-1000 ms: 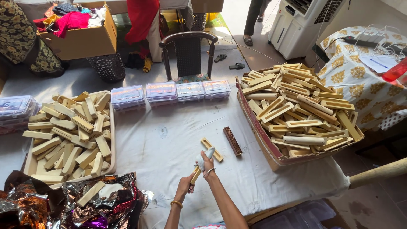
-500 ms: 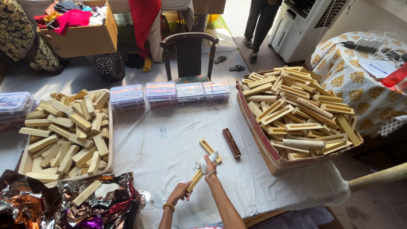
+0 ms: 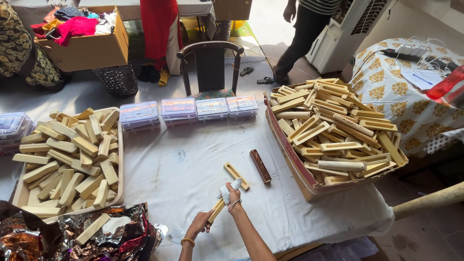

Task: The person wraps a small wooden block in a shiny metallic foil sheet, folding the edges to seal it. They then place the wrapped block into a cardboard box filled with similar wooden items. The person proceeds to pick up another wooden block and wipes it with a white cloth.

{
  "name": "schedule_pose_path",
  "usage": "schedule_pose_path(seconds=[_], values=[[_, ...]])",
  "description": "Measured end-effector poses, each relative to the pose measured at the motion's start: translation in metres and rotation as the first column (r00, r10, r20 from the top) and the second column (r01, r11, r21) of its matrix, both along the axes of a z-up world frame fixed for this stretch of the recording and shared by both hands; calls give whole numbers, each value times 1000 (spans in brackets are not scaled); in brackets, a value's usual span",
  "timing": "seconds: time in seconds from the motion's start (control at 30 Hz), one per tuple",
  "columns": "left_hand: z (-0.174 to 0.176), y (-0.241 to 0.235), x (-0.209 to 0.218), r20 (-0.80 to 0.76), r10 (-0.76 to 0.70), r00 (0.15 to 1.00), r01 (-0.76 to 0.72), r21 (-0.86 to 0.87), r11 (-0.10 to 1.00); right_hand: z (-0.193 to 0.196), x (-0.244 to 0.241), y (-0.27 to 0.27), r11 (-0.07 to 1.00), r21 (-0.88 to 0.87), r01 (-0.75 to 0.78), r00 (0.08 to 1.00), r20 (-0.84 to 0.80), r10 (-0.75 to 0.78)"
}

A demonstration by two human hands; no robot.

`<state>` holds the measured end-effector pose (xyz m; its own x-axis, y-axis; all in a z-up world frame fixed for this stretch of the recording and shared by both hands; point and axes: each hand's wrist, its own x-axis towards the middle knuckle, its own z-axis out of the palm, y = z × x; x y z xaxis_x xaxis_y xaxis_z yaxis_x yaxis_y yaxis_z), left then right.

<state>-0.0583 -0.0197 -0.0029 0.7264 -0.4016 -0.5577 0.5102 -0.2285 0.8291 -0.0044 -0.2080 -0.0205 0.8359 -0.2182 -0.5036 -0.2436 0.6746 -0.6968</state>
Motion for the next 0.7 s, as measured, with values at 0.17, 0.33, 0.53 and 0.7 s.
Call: schedule_pose_path(seconds=[0.17, 0.33, 0.53, 0.7], values=[[-1, -14, 8, -9, 164, 986, -165, -47, 985, 41, -4, 16, 1000, -9, 1, 1000, 27, -1], [-12, -26, 12, 5, 256, 967, -256, -51, 965, 50, -14, 42, 958, -102, -267, 963, -53, 263], [15, 4, 7, -26, 71, 997, -70, 25, 997, -1, 8, 7, 1000, -14, 26, 999, -21, -27], [0, -7, 13, -31, 80, 996, -80, 0, 997, -21, 5, 13, 981, 53, 185, 982, -53, -183]])
